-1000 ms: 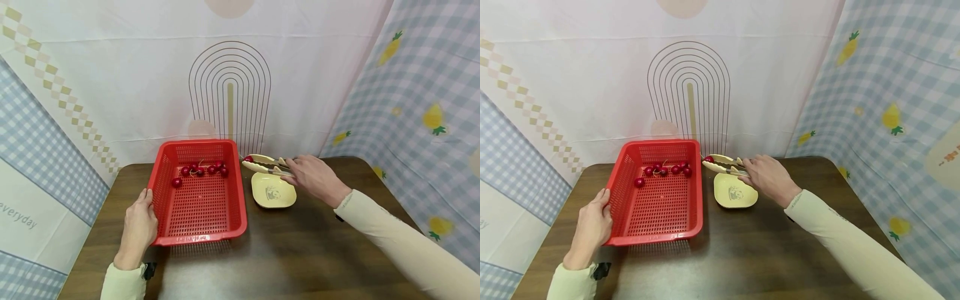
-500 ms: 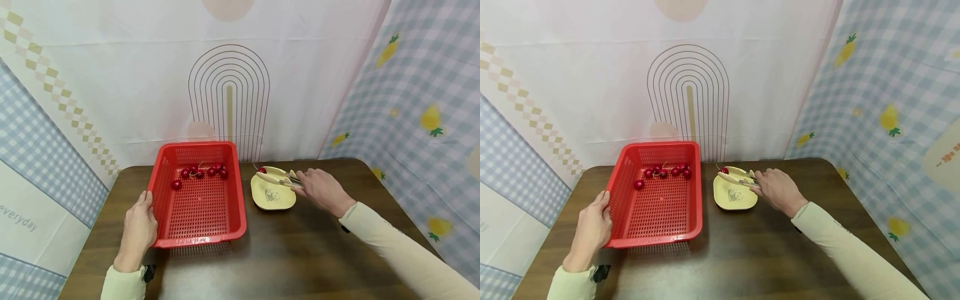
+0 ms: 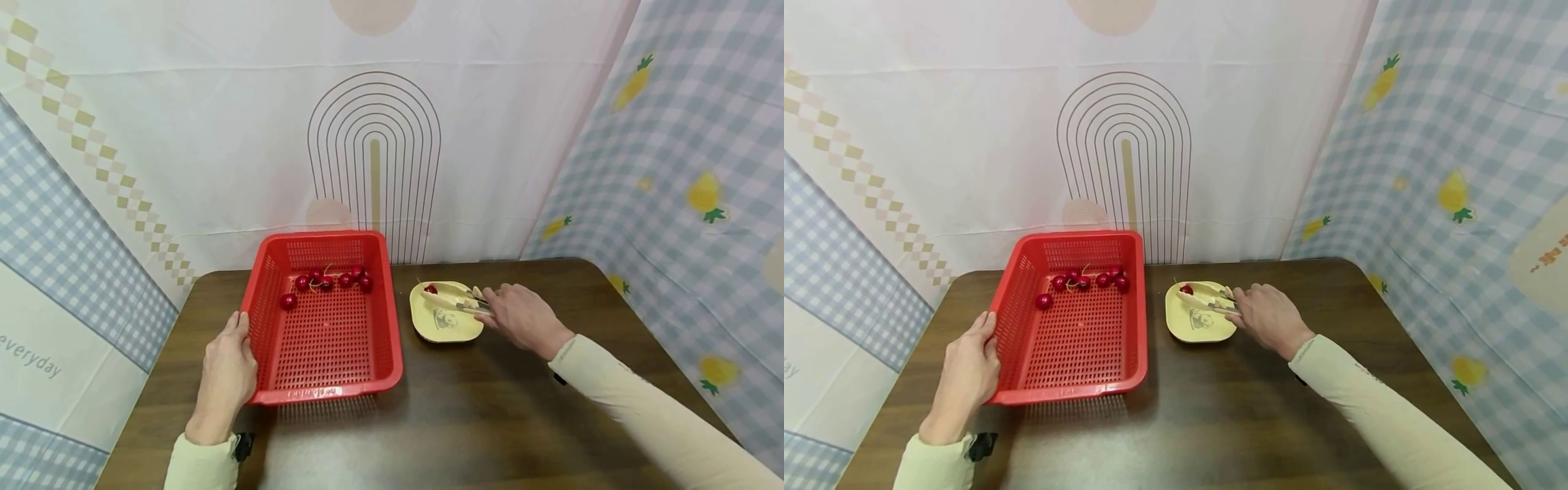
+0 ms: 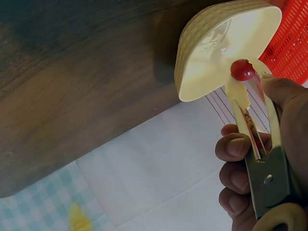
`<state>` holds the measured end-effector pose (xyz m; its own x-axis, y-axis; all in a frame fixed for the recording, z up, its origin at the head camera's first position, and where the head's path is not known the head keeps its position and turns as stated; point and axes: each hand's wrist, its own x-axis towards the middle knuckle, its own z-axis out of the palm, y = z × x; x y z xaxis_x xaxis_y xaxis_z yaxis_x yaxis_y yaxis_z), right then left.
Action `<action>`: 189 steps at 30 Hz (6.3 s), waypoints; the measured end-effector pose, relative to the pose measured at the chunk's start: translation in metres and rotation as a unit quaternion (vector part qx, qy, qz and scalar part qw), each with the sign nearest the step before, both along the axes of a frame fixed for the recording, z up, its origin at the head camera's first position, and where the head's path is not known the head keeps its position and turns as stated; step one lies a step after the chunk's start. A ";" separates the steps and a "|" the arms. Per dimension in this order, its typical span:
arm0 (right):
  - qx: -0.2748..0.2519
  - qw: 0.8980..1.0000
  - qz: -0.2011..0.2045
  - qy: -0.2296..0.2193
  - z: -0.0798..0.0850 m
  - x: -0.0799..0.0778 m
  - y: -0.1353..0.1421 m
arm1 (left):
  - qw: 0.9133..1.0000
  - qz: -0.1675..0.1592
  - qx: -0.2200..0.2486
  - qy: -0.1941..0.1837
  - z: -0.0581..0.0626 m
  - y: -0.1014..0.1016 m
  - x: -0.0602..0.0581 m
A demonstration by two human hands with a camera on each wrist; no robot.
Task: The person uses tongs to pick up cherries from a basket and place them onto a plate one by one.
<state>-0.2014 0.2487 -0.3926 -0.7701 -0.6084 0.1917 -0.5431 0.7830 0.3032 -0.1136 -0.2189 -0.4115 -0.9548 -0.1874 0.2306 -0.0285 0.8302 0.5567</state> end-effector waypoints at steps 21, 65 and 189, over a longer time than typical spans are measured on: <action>-0.002 1.000 -0.009 0.004 0.010 -0.005 -0.003 | 1.000 0.001 0.003 -0.005 0.001 0.000 0.000; 0.066 0.996 0.051 -0.009 0.087 -0.045 -0.114 | 1.000 -0.010 -0.001 0.003 0.000 -0.001 -0.001; 0.070 0.995 0.066 0.002 0.105 -0.022 -0.100 | 1.000 -0.005 0.001 0.002 -0.001 -0.001 -0.001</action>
<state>-0.2236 0.1482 -0.2875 -0.6804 -0.7258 0.1009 -0.6377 0.6543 0.4064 -0.1146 -0.2194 -0.4130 -0.9557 -0.1792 0.2333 -0.0191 0.8291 0.5588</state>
